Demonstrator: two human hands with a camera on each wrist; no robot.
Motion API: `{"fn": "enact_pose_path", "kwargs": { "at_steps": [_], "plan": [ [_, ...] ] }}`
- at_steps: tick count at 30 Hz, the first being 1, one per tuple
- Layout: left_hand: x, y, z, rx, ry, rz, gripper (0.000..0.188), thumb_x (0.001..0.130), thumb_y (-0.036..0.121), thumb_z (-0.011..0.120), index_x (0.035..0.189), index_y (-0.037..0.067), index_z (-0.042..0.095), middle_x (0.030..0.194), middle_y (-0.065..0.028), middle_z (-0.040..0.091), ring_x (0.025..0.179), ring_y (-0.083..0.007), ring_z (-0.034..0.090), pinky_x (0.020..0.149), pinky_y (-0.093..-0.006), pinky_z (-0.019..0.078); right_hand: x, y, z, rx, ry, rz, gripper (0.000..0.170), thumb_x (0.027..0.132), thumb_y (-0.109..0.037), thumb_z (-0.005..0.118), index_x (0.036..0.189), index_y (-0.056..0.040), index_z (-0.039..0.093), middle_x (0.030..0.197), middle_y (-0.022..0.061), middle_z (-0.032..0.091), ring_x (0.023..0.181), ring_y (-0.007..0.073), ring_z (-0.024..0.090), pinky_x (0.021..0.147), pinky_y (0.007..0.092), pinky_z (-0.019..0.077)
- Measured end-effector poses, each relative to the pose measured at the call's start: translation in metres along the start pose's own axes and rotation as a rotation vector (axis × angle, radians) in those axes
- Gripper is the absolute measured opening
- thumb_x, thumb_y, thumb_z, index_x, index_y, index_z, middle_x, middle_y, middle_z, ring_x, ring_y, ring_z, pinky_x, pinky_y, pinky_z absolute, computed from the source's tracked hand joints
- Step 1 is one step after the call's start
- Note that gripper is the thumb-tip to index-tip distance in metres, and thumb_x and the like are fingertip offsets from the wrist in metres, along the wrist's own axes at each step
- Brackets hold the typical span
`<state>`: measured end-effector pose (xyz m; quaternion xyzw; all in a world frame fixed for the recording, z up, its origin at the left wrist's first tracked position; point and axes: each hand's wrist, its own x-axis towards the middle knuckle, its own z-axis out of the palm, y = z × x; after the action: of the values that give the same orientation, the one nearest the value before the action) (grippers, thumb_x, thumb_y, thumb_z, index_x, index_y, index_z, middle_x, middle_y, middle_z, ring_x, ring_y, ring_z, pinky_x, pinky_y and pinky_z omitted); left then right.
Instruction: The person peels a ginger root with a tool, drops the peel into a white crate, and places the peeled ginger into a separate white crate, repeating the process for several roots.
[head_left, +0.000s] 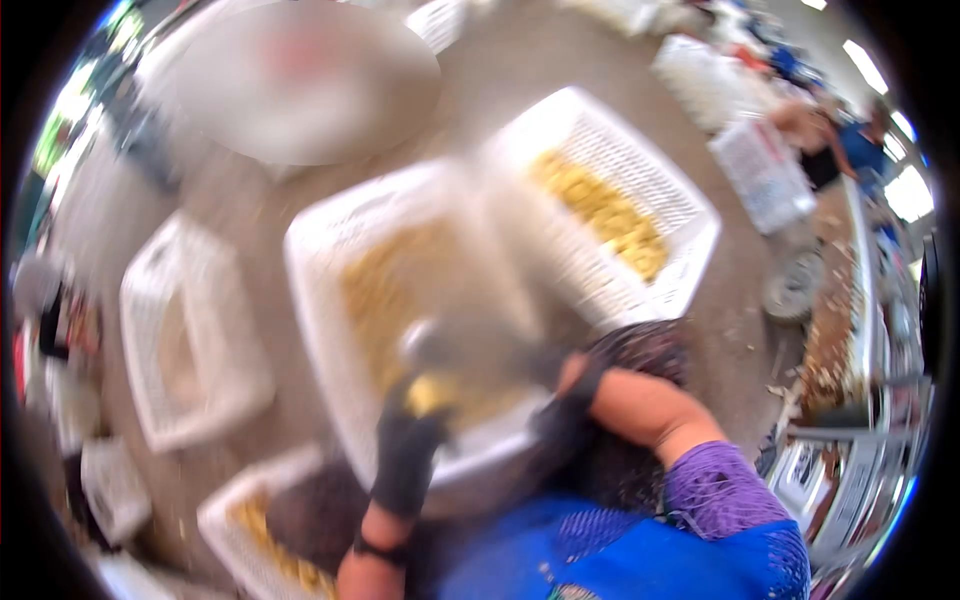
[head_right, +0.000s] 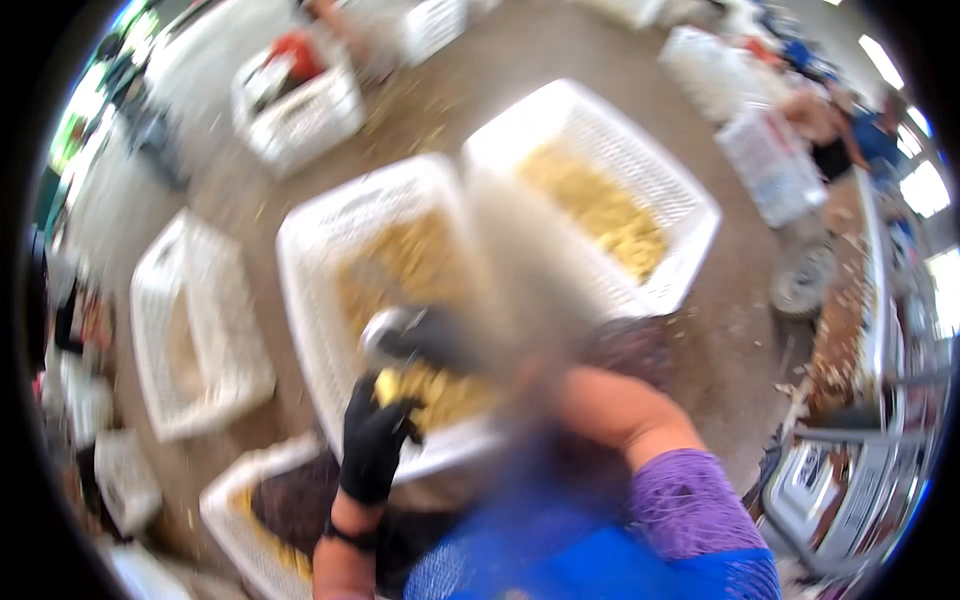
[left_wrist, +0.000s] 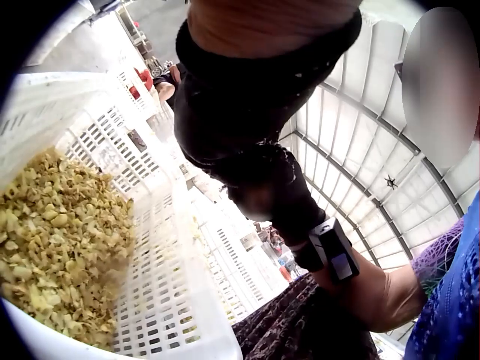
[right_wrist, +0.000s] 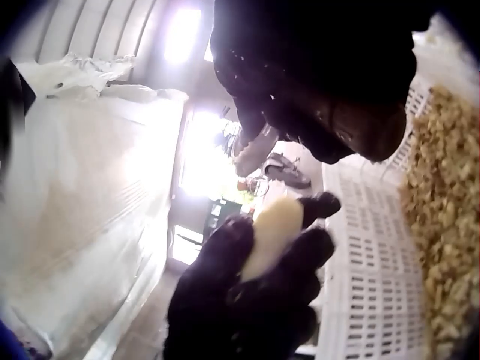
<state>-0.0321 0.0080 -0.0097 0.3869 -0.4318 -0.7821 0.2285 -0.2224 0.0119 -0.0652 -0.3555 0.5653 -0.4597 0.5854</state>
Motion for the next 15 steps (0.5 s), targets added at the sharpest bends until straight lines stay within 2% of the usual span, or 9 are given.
{"fn": "enact_pose_path", "kwargs": {
  "at_steps": [1, 2, 4, 6, 8, 10, 11, 15],
  "plan": [
    [0.002, 0.000, 0.001, 0.078, -0.021, 0.009, 0.036, 0.081, 0.006, 0.052, 0.115, -0.004, 0.044, 0.089, -0.0134, 0.056, 0.059, -0.0160, 0.056, 0.049, -0.0256, 0.0478, -0.019, -0.045, 0.013, -0.092, 0.029, 0.063, 0.042, 0.074, -0.047, 0.065, 0.076, -0.0057, 0.061, 0.050, -0.0004, 0.047, 0.039, 0.0091, 0.045, 0.034, 0.0246, 0.0362],
    [0.004, -0.003, 0.001, 0.162, -0.025, 0.014, 0.035, 0.082, 0.007, 0.051, 0.115, -0.004, 0.043, 0.090, -0.0141, 0.055, 0.058, -0.0159, 0.056, 0.048, -0.0258, 0.0472, -0.018, -0.045, 0.013, -0.051, -0.059, 0.085, 0.029, 0.077, -0.035, 0.063, 0.076, -0.0057, 0.060, 0.052, 0.0019, 0.049, 0.037, 0.0086, 0.044, 0.032, 0.0230, 0.0344],
    [0.005, -0.009, 0.001, 0.249, -0.063, 0.209, 0.034, 0.082, 0.006, 0.049, 0.114, -0.004, 0.043, 0.090, -0.0144, 0.055, 0.058, -0.0158, 0.056, 0.048, -0.0267, 0.0464, -0.026, -0.058, 0.017, 0.068, -0.109, 0.175, 0.025, 0.076, -0.030, 0.062, 0.076, -0.0049, 0.059, 0.053, 0.0033, 0.050, 0.038, 0.0101, 0.046, 0.032, 0.0243, 0.0352],
    [0.004, -0.010, 0.002, 0.090, -0.085, 0.099, 0.035, 0.081, 0.005, 0.048, 0.114, -0.004, 0.044, 0.090, -0.0140, 0.055, 0.058, -0.0165, 0.056, 0.050, -0.0282, 0.0471, -0.032, -0.057, 0.025, 0.162, -0.124, 0.115, 0.024, 0.074, -0.027, 0.063, 0.079, -0.0034, 0.058, 0.054, 0.0055, 0.051, 0.038, 0.0116, 0.048, 0.032, 0.0253, 0.0359],
    [0.004, -0.008, 0.003, 0.170, -0.162, 0.137, 0.039, 0.079, 0.005, 0.047, 0.117, -0.003, 0.043, 0.093, -0.0144, 0.056, 0.062, -0.0175, 0.057, 0.054, -0.0292, 0.0488, -0.030, -0.053, 0.021, 0.144, -0.117, 0.146, 0.026, 0.072, -0.025, 0.064, 0.083, -0.0016, 0.058, 0.058, 0.0067, 0.054, 0.040, 0.0130, 0.050, 0.034, 0.0263, 0.0391],
    [-0.009, 0.008, 0.022, -0.070, -0.114, 0.017, 0.042, 0.078, 0.006, 0.047, 0.118, -0.003, 0.043, 0.097, -0.0151, 0.057, 0.067, -0.0186, 0.059, 0.058, -0.0295, 0.0503, -0.037, -0.065, 0.019, 0.169, -0.099, 0.181, 0.026, 0.071, -0.023, 0.065, 0.085, -0.0011, 0.059, 0.062, 0.0067, 0.056, 0.043, 0.0136, 0.052, 0.037, 0.0266, 0.0421],
    [-0.009, 0.012, 0.023, -0.034, -0.105, 0.001, 0.043, 0.078, 0.007, 0.046, 0.120, -0.002, 0.042, 0.101, -0.0154, 0.057, 0.072, -0.0189, 0.060, 0.060, -0.0296, 0.0509, -0.037, -0.059, 0.020, 0.122, -0.094, 0.084, 0.035, 0.073, -0.038, 0.060, 0.079, -0.0040, 0.060, 0.056, 0.0062, 0.054, 0.039, 0.0119, 0.048, 0.034, 0.0234, 0.0364],
    [-0.010, 0.011, 0.019, -0.104, -0.036, -0.009, 0.044, 0.079, 0.008, 0.046, 0.121, -0.002, 0.041, 0.100, -0.0138, 0.057, 0.071, -0.0186, 0.059, 0.060, -0.0286, 0.0506, -0.031, -0.046, 0.025, 0.219, -0.045, 0.020, 0.036, 0.072, -0.039, 0.060, 0.079, -0.0037, 0.061, 0.055, 0.0053, 0.054, 0.043, 0.0116, 0.051, 0.037, 0.0238, 0.0390]
  ]
}}
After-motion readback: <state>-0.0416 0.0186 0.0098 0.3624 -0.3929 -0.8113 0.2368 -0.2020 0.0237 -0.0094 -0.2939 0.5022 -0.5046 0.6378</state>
